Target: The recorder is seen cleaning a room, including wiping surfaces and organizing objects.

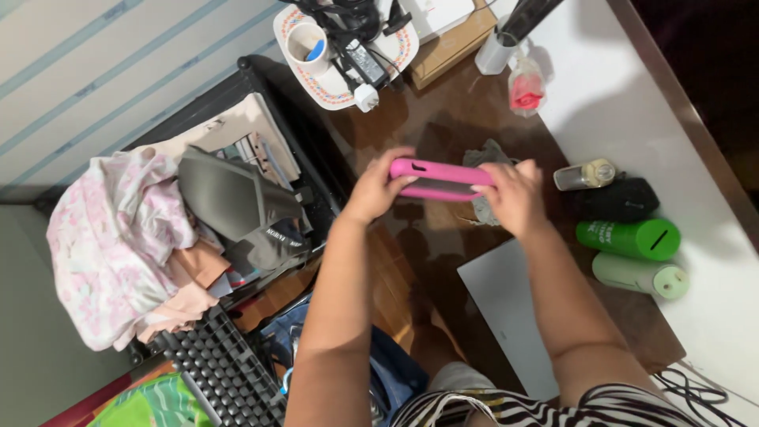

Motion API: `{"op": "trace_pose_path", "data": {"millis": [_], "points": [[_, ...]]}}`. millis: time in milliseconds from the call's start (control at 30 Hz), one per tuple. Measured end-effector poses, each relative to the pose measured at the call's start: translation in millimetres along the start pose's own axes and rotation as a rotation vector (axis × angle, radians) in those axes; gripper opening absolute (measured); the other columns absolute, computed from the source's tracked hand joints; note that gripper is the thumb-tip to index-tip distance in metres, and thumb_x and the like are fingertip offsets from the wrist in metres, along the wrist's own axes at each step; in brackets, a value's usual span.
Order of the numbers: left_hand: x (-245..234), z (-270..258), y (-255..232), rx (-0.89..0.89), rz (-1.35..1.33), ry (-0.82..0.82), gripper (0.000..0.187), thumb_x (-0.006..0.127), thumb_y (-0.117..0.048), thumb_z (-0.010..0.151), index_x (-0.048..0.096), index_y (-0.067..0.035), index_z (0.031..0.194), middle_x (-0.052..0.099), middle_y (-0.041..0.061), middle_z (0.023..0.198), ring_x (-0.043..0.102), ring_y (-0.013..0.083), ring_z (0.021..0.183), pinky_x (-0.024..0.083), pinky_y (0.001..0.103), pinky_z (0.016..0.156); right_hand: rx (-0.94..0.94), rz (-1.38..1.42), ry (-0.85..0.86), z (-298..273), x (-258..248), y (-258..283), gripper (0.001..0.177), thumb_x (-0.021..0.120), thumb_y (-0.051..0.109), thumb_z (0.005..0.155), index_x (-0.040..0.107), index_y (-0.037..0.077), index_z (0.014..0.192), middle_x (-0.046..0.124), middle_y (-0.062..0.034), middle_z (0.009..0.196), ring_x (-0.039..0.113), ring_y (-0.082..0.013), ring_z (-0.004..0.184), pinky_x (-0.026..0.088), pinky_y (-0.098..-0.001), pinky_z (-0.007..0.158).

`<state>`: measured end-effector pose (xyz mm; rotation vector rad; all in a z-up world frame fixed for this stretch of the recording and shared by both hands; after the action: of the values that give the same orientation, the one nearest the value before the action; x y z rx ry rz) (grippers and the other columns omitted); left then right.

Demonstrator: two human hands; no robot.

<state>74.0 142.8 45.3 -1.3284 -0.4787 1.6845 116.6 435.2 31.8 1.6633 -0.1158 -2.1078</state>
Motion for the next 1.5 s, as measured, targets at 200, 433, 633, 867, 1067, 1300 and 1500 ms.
{"op": "trace_pose_path", "data": {"millis": [200,433,633,867,1067,1300,1500], "points": [[-25.6,-12.2,-23.3,-0.244,-0.119,0.259,0.035,0.079,-0.026,0.089,0.066,-0.014,0.12,0.073,0.012,0.108,0.071,0.0306,0.1,0.056,0.038,0.085,0.296,0.186,0.095,-41.5,67.3,-22.7,0.066,0.081,0.044,0.083,0.058,0.02,0.139,0.042,-0.0154,0.155,0.043,-0.044,0.136,0.034,-0.0571,0.109],[-54.0,4.0,-23.5,-0.487,0.009,0.102,0.035,0.08,-0.026,0.087,0.069,-0.014,0.117,0.074,0.011,0.103,0.072,0.0287,0.092,0.056,0.037,0.08,0.518,-0.031,-0.025,-13.4,221.6,-105.5,0.074,0.078,0.02,0.082,0.056,0.022,0.153,0.015,-0.0286,0.171,0.021,-0.0547,0.152,0.025,-0.0602,0.124],[-53.4,-9.2,-10.4,-0.516,-0.133,-0.044,0.033,0.079,-0.023,0.089,0.067,-0.012,0.118,0.075,0.009,0.101,0.072,0.0233,0.09,0.057,0.033,0.081,0.432,0.062,0.002,137.8,216.2,-149.6,0.057,0.075,0.047,0.095,0.059,0.016,0.14,0.02,-0.0332,0.163,0.024,-0.0554,0.148,0.023,-0.0605,0.121],[-46.0,-9.5,-20.0,-0.553,-0.057,-0.003,0.033,0.081,-0.023,0.088,0.069,-0.013,0.117,0.074,0.009,0.1,0.072,0.0228,0.087,0.057,0.033,0.078,0.333,-0.285,0.055,76.5,202.5,-172.7,0.063,0.075,0.038,0.088,0.058,0.0,0.136,0.04,-0.0389,0.145,0.034,-0.0583,0.135,0.025,-0.064,0.114],[-48.7,-10.3,-27.6,-0.564,-0.059,-0.012,0.033,0.08,-0.025,0.089,0.068,-0.014,0.117,0.074,0.008,0.097,0.071,0.0231,0.085,0.057,0.033,0.078,0.681,-0.265,-0.064,-8.7,170.4,-124.5,0.048,0.076,0.031,0.093,0.061,-0.001,0.125,0.042,-0.0333,0.151,0.042,-0.0557,0.133,0.031,-0.064,0.114],[-41.2,-5.7,-24.5,-0.613,-0.074,0.006,0.032,0.08,-0.024,0.089,0.068,-0.014,0.117,0.074,0.008,0.095,0.071,0.0215,0.085,0.056,0.032,0.078,0.531,-0.215,-0.158,1.1,175.7,-41.4,0.06,0.085,0.051,0.075,0.072,0.003,0.108,0.038,-0.0297,0.149,0.038,-0.0538,0.134,0.031,-0.0645,0.106],[-39.6,-1.6,-12.8,-0.613,-0.083,-0.044,0.033,0.08,-0.024,0.089,0.068,-0.013,0.118,0.074,0.007,0.099,0.07,0.0184,0.086,0.056,0.03,0.08,-0.258,0.007,0.17,32.9,169.8,-116.4,0.037,0.08,0.035,0.074,0.069,0.007,0.095,0.061,-0.0132,0.141,0.052,-0.0425,0.132,0.039,-0.0551,0.114]]}}
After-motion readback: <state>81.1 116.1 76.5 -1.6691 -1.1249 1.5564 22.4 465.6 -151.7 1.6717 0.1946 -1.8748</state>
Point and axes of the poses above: each hand's wrist, its own z-axis towards the middle knuckle, its own x-axis out of the palm, y = z × x, the point moved 1 cm from there along z, towards the middle knuckle
